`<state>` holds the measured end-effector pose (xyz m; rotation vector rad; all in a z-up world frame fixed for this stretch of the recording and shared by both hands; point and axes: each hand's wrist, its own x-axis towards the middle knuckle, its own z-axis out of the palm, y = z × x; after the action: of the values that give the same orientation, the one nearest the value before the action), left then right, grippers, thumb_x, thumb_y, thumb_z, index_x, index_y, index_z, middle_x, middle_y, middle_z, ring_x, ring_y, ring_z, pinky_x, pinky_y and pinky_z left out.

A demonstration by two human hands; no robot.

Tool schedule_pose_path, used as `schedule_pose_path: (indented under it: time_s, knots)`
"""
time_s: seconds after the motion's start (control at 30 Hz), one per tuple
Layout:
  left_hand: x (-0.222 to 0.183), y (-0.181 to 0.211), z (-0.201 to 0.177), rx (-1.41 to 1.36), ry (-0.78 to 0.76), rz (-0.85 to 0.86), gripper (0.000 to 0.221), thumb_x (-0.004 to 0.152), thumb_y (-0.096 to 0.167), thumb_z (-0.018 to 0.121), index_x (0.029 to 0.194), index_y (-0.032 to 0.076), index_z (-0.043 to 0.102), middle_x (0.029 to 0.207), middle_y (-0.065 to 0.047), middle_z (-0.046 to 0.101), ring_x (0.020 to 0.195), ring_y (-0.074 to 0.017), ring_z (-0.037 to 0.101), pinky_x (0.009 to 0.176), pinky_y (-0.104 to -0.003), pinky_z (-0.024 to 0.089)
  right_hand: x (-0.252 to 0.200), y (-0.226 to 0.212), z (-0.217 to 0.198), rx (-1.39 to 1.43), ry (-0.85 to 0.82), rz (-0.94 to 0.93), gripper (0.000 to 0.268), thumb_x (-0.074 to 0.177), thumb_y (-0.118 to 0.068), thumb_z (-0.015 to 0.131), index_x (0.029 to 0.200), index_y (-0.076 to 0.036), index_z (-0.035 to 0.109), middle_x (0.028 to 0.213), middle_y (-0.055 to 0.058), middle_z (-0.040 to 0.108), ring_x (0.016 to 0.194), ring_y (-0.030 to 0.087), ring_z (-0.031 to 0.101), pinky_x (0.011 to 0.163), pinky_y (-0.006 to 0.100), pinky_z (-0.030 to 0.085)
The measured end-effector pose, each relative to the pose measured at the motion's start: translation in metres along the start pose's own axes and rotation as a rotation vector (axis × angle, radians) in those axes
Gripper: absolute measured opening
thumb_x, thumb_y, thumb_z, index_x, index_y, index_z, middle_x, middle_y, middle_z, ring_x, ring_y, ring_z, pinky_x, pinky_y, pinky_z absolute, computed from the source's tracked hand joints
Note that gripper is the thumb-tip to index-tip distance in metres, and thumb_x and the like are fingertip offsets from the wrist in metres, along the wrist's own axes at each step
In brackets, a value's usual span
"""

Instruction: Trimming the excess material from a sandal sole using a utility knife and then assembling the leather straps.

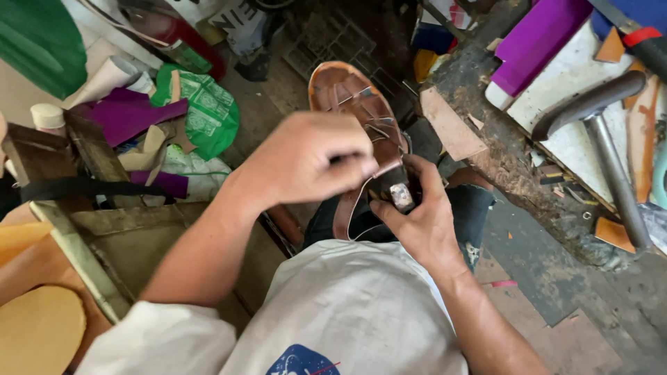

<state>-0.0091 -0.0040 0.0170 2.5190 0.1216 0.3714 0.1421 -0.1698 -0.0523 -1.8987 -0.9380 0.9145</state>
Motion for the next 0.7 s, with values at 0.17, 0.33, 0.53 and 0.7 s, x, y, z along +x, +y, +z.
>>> schedule_pose_path:
  time_s: [0.17, 0.33, 0.53, 0.7]
  knots:
    - [-0.032, -0.030, 0.022, -0.528, 0.567, -0.107, 0.010, 0.091, 0.013, 0.077, 0.087, 0.005, 0.071, 0.080, -0.007, 0.062, 0.072, -0.0190, 0.062, 0.068, -0.030, 0.055, -0.001, 0.020, 0.010, -0.036, 0.215, -0.304, 0.076, 0.067, -0.016, 0.090, 0.136, -0.013, 0.059, 0.118, 0.015, 0.061, 0.111, 0.038, 0.065, 0.094, 0.048, 0.052]
    - [-0.042, -0.056, 0.065, -0.651, 1.018, -0.381, 0.030, 0.093, 0.013, 0.075, 0.120, 0.008, 0.061, 0.102, -0.007, 0.058, 0.091, -0.0158, 0.060, 0.079, -0.028, 0.055, -0.001, 0.021, 0.022, -0.091, 0.319, -0.534, 0.076, 0.067, -0.012, 0.090, 0.136, -0.008, 0.058, 0.130, 0.013, 0.056, 0.120, 0.034, 0.063, 0.102, 0.046, 0.051]
    - [-0.038, -0.069, 0.134, -1.467, 0.865, -0.248, 0.061, 0.103, 0.052, 0.058, 0.148, 0.012, 0.053, 0.138, -0.013, 0.061, 0.122, -0.0258, 0.060, 0.106, -0.047, 0.048, -0.002, 0.016, 0.041, 0.147, 0.262, -0.528, 0.078, 0.066, -0.010, 0.090, 0.135, -0.005, 0.055, 0.125, 0.016, 0.060, 0.119, 0.033, 0.063, 0.103, 0.050, 0.048]
    - [-0.044, -0.072, 0.152, -1.410, 0.805, -0.171, 0.036, 0.103, 0.025, 0.065, 0.132, 0.004, 0.061, 0.122, -0.015, 0.070, 0.109, -0.0216, 0.065, 0.099, -0.038, 0.051, 0.010, 0.040, 0.056, 0.371, 0.194, -0.456, 0.053, 0.075, -0.005, 0.086, 0.123, -0.007, 0.062, 0.112, 0.010, 0.069, 0.107, 0.018, 0.066, 0.097, 0.041, 0.053]
